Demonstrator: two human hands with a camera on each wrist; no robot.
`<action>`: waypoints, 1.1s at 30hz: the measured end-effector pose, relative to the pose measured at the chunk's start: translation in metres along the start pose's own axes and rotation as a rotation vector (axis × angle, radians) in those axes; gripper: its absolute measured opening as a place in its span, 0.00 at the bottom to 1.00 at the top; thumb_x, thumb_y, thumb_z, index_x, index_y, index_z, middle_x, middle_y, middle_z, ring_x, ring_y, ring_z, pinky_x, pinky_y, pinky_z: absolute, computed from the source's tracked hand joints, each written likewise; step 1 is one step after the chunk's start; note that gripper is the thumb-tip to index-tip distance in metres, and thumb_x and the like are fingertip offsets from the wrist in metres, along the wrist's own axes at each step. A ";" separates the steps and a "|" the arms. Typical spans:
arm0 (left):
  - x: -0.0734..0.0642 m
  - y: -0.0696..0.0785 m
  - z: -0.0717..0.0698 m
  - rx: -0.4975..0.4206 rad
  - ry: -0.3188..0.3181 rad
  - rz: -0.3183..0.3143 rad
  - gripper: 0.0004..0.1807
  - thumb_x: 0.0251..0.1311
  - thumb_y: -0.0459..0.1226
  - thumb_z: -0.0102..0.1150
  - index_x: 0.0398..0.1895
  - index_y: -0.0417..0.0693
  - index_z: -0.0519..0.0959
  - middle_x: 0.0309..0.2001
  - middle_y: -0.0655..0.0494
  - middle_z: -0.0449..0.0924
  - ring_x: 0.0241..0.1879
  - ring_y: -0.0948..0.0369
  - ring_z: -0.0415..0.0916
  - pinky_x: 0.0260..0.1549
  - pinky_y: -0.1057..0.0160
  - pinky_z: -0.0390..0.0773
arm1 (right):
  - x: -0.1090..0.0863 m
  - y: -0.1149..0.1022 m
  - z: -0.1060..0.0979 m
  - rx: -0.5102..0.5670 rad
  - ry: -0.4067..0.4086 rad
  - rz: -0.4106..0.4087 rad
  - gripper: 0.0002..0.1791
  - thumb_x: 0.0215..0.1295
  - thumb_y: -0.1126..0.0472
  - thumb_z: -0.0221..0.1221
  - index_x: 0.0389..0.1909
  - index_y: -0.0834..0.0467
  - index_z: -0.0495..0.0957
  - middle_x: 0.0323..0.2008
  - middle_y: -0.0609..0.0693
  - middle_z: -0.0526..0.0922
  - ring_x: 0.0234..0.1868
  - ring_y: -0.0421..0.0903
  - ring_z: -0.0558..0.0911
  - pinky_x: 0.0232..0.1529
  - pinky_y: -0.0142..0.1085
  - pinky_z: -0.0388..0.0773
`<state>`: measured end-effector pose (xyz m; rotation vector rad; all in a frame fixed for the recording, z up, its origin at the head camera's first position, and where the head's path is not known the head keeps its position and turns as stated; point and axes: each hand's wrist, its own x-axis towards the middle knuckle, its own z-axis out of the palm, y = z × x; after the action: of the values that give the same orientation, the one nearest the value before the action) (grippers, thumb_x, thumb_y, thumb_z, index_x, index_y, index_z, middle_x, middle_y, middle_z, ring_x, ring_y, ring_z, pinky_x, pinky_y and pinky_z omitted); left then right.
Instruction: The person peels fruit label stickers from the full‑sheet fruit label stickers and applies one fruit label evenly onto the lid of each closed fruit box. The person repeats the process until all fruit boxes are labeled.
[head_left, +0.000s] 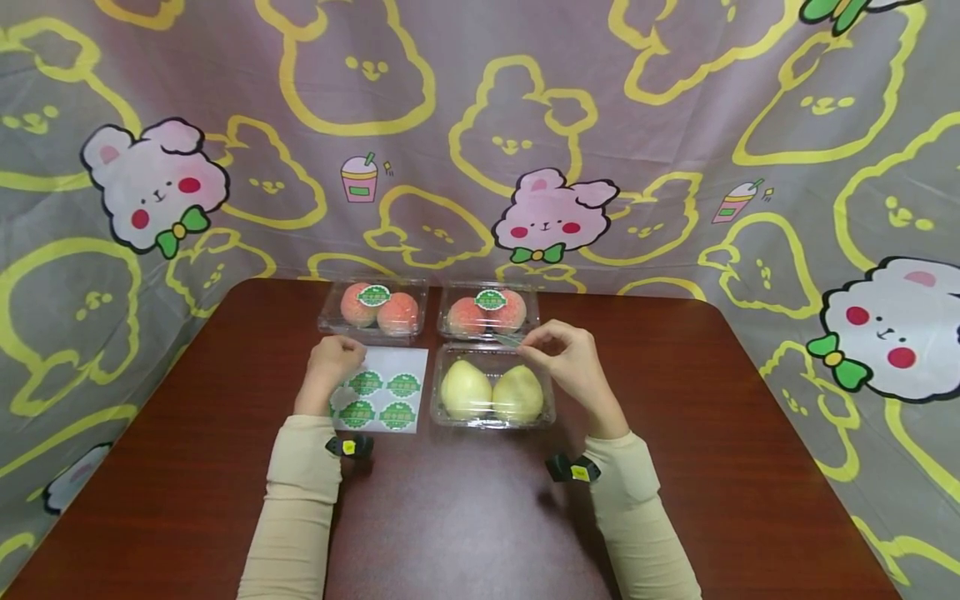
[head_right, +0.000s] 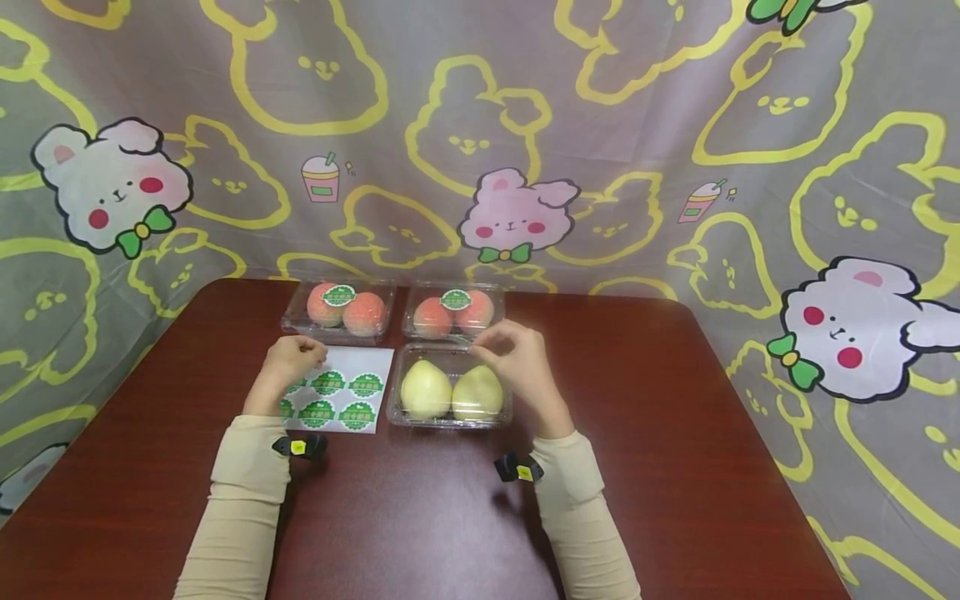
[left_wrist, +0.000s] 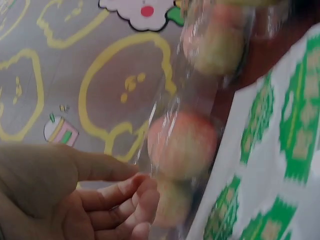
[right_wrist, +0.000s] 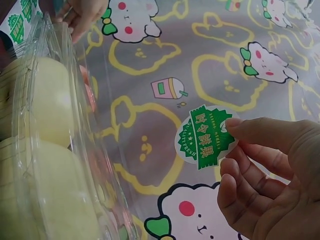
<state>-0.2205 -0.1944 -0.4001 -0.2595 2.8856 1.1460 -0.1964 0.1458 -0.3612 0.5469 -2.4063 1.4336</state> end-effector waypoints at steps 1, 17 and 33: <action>0.000 0.002 0.002 -0.017 -0.020 0.024 0.16 0.64 0.36 0.48 0.42 0.30 0.80 0.38 0.37 0.84 0.34 0.53 0.78 0.27 0.67 0.70 | 0.000 0.000 0.000 -0.001 -0.001 0.002 0.04 0.52 0.69 0.69 0.28 0.64 0.84 0.29 0.61 0.85 0.26 0.30 0.74 0.31 0.25 0.74; 0.002 0.028 0.044 -0.115 -0.453 0.234 0.19 0.68 0.40 0.53 0.52 0.32 0.79 0.45 0.37 0.85 0.45 0.50 0.85 0.44 0.59 0.82 | 0.002 0.005 0.002 -0.025 -0.025 0.029 0.04 0.52 0.67 0.70 0.29 0.63 0.85 0.29 0.59 0.86 0.29 0.31 0.75 0.35 0.31 0.76; -0.004 0.035 0.050 -0.170 -0.537 0.245 0.17 0.66 0.35 0.55 0.50 0.28 0.78 0.42 0.35 0.85 0.36 0.61 0.84 0.39 0.62 0.81 | 0.006 0.016 0.005 -0.002 -0.217 0.114 0.05 0.53 0.67 0.68 0.27 0.65 0.83 0.26 0.60 0.83 0.23 0.34 0.75 0.26 0.26 0.72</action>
<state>-0.2238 -0.1341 -0.4122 0.3580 2.3929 1.2587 -0.2088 0.1470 -0.3736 0.6025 -2.6458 1.4857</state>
